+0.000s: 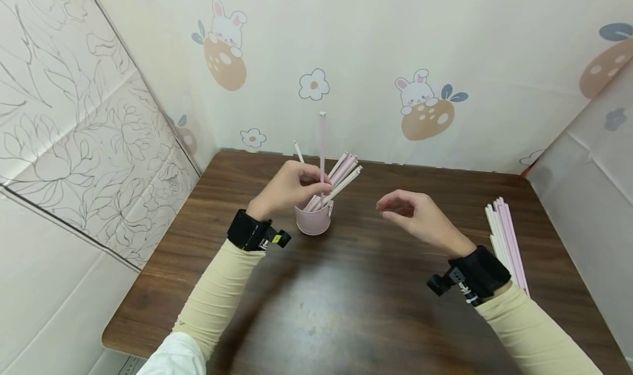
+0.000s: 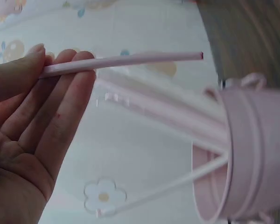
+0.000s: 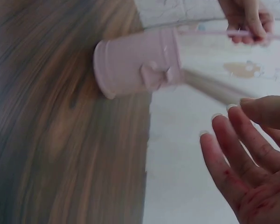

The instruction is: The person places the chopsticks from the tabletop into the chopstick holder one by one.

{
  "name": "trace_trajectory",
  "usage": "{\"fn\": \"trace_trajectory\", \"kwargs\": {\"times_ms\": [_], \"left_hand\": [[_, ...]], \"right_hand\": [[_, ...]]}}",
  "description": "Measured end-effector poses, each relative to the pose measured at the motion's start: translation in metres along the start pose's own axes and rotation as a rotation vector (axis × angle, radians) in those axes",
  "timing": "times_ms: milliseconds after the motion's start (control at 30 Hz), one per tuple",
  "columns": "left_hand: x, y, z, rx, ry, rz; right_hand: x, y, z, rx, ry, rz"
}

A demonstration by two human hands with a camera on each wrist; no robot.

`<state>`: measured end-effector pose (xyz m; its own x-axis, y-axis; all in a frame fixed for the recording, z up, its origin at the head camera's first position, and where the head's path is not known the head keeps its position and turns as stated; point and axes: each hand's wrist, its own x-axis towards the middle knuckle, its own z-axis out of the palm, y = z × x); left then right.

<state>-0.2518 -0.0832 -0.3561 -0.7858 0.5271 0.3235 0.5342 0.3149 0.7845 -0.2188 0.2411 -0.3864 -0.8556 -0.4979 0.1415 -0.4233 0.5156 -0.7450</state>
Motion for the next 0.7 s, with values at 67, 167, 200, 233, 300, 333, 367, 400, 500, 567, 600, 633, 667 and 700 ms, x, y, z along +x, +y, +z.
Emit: {"fn": "trace_trajectory", "kwargs": {"times_ms": [67,167,200,233,300,333,367,400,500,567,600,633,667,700], "left_hand": [[0.000,-0.006,-0.005,0.007,0.033,-0.014],[0.000,-0.016,-0.009,0.041,0.058,-0.039],[0.000,-0.020,-0.009,0.049,0.063,-0.049],[0.000,-0.023,-0.008,0.063,0.070,-0.060],[-0.001,-0.031,-0.007,0.090,0.084,-0.085],[-0.001,-0.035,-0.005,0.104,0.091,-0.098],[-0.002,-0.038,-0.004,0.118,0.097,-0.111],[-0.002,-0.042,-0.003,0.132,0.100,-0.123],[-0.003,-0.053,0.003,0.167,0.083,-0.161],[-0.003,-0.060,0.006,0.188,0.051,-0.186],[-0.003,-0.063,0.008,0.202,0.035,-0.196],[-0.003,-0.065,0.009,0.215,0.020,-0.206],[-0.003,-0.067,0.010,0.226,0.005,-0.214],[-0.002,-0.068,0.011,0.245,-0.009,-0.217]], "right_hand": [[-0.004,0.009,-0.004,-0.043,-0.006,0.007],[-0.010,0.023,-0.011,-0.070,0.010,0.032],[-0.011,0.028,-0.013,-0.077,0.019,0.042],[-0.013,0.033,-0.016,-0.084,0.031,0.053],[-0.018,0.043,-0.023,-0.100,0.060,0.091],[-0.020,0.048,-0.027,-0.110,0.077,0.110],[-0.022,0.053,-0.031,-0.124,0.094,0.127],[-0.024,0.059,-0.035,-0.142,0.111,0.145],[-0.030,0.078,-0.048,-0.204,0.155,0.214],[-0.032,0.091,-0.054,-0.234,0.164,0.263],[-0.033,0.097,-0.056,-0.251,0.164,0.289],[-0.034,0.103,-0.058,-0.270,0.162,0.314],[-0.036,0.109,-0.061,-0.291,0.160,0.335],[-0.037,0.114,-0.062,-0.308,0.158,0.354]]}}
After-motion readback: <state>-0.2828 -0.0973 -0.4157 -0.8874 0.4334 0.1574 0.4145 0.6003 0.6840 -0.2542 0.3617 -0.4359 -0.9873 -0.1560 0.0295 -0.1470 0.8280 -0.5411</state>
